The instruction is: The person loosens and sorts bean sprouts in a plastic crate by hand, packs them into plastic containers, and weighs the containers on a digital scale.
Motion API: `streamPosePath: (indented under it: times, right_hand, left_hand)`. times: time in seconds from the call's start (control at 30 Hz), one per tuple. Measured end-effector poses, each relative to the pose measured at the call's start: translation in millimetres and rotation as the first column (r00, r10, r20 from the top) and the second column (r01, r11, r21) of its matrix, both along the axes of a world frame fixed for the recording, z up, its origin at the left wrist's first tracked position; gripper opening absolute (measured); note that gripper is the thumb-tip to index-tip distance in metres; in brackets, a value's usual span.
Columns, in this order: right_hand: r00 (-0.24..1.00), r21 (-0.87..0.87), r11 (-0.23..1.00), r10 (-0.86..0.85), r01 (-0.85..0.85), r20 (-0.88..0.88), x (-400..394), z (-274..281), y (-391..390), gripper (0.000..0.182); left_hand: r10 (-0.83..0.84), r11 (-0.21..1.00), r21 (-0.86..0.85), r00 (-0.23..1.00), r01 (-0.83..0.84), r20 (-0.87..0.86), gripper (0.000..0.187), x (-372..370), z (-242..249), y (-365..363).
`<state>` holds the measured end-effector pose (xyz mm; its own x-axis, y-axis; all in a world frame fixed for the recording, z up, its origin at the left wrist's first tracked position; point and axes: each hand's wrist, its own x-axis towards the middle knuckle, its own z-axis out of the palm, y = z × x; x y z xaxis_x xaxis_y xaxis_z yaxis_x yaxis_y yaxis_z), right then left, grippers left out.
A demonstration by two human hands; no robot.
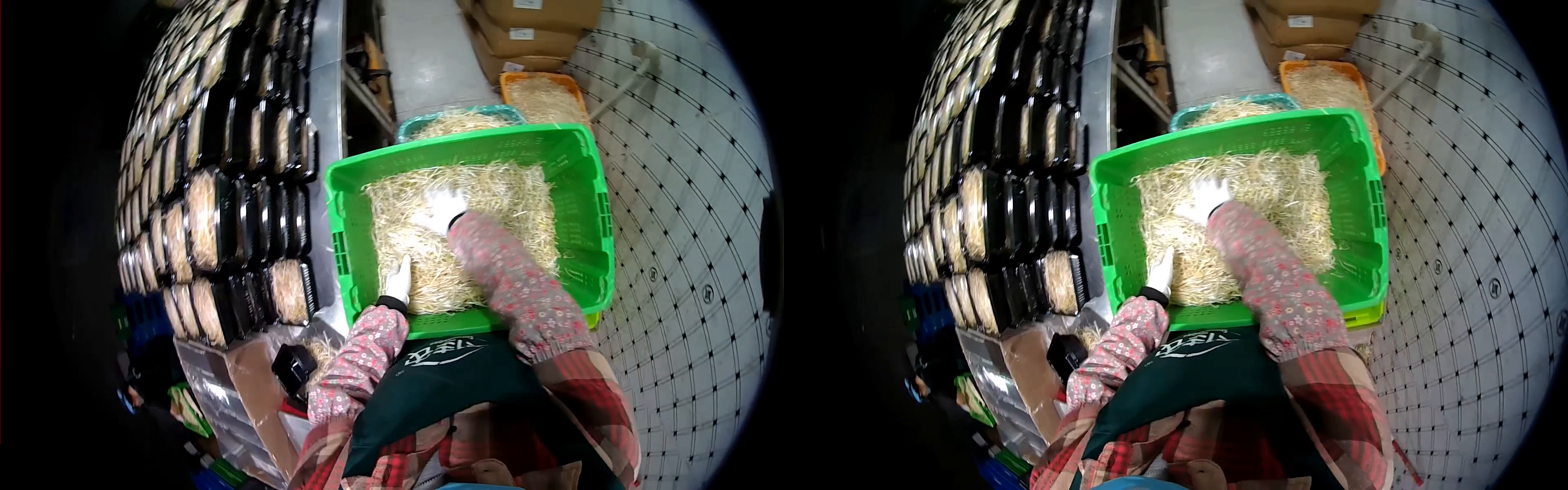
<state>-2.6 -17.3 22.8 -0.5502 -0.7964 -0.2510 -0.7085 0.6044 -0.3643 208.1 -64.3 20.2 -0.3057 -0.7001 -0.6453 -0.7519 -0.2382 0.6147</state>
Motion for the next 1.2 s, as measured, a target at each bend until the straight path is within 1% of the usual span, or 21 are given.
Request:
streamPosePath:
  times: [0.07,0.2,0.27,0.33,0.37,0.4,0.47,0.5,0.53,0.6,0.7,0.73,0.8,0.87,0.9,0.93,1.0,1.03,1.07,1.13,1.2]
  right_hand:
    - [0.965,0.092,0.984,0.130,-0.155,0.228,26,43,9,0.081]
    - [0.877,-0.123,0.989,-0.016,0.085,0.480,69,60,46,0.077]
    - [0.584,-0.141,0.958,-0.033,0.250,0.811,52,82,55,0.080]
    - [0.522,-0.284,0.874,0.041,0.395,0.852,41,104,61,0.089]
    - [0.356,-0.226,0.879,0.070,0.419,0.932,28,116,60,0.096]
    - [0.247,-0.302,0.862,0.214,0.407,0.945,22,87,52,0.100]
    - [0.389,-0.248,0.924,0.123,0.290,0.913,10,22,38,0.094]
    - [0.263,-0.360,0.832,0.267,0.422,0.927,3,35,41,0.081]
    - [0.135,-0.435,0.722,0.435,0.539,0.890,-4,46,43,0.072]
    - [-0.042,-0.324,0.802,0.397,0.501,0.917,-36,80,58,0.062]
    - [0.084,-0.395,0.735,0.422,0.551,0.903,-60,17,59,0.061]
    - [0.308,-0.479,0.748,0.372,0.460,0.876,-64,2,58,0.057]
    - [0.104,-0.234,0.745,0.217,0.625,0.971,-59,67,65,0.048]
    - [0.144,-0.288,0.743,0.254,0.604,0.956,-58,44,66,0.049]
    - [0.143,-0.317,0.664,0.304,0.678,0.942,-63,9,65,0.048]
    - [0.138,-0.325,0.584,0.342,0.744,0.929,-67,-10,66,0.047]
    - [0.210,-0.315,0.687,0.235,0.655,0.949,-78,43,81,0.037]
    - [0.299,-0.312,0.721,0.151,0.618,0.942,-82,22,88,0.036]
    - [0.402,-0.319,0.747,0.076,0.583,0.912,-94,-3,93,0.035]
    - [0.427,-0.227,0.730,-0.098,0.645,0.899,-106,-13,101,0.034]
    - [0.462,-0.232,0.724,-0.134,0.649,0.877,-102,-33,104,0.031]
  left_hand:
    - [0.089,0.993,0.099,0.973,-0.069,-0.212,0.060,-11,-24,14]
    - [0.493,0.842,0.467,0.735,-0.269,-0.466,0.052,-9,6,24]
    - [0.397,0.913,0.357,0.628,-0.196,-0.669,0.046,-16,63,31]
    - [0.400,0.915,0.357,0.525,-0.187,-0.751,0.046,-25,97,27]
    - [0.502,0.854,0.503,0.471,-0.136,-0.725,0.047,-31,107,24]
    - [0.474,0.863,0.487,0.549,-0.134,-0.689,0.046,-31,74,10]
    - [0.604,0.697,0.711,0.610,-0.093,-0.512,0.041,-46,61,-12]
    - [0.431,0.860,0.507,0.624,-0.063,-0.652,0.034,-50,48,-17]
    - [0.435,0.861,0.503,0.618,-0.075,-0.654,0.034,-45,36,-22]
    - [0.320,0.923,0.383,0.593,-0.021,-0.738,0.021,-52,87,-13]
    - [0.466,0.861,0.479,0.649,-0.174,-0.601,0.012,-44,56,-22]
    - [0.456,0.874,0.455,0.618,-0.173,-0.641,0.011,-47,58,-21]
    - [0.414,0.883,0.460,0.624,-0.097,-0.663,0.010,-31,44,-25]
    - [0.262,0.952,0.305,0.552,-0.013,-0.792,0.011,-20,5,-34]
    - [0.353,0.933,0.316,0.595,-0.171,-0.722,0.014,-14,-16,-34]
    - [0.440,0.893,0.384,0.636,-0.236,-0.633,0.019,-26,22,-25]
    - [0.380,0.899,0.411,0.735,-0.151,-0.562,0.026,-5,-3,-37]
    - [0.291,0.930,0.338,0.853,-0.146,-0.432,0.032,0,0,-40]
    - [0.285,0.933,0.331,0.851,-0.141,-0.442,0.032,-8,6,-46]
    - [0.471,0.867,0.335,0.825,-0.368,-0.313,0.046,-19,11,-46]
    - [0.468,0.882,0.257,0.801,-0.395,-0.373,0.053,-27,-17,-51]
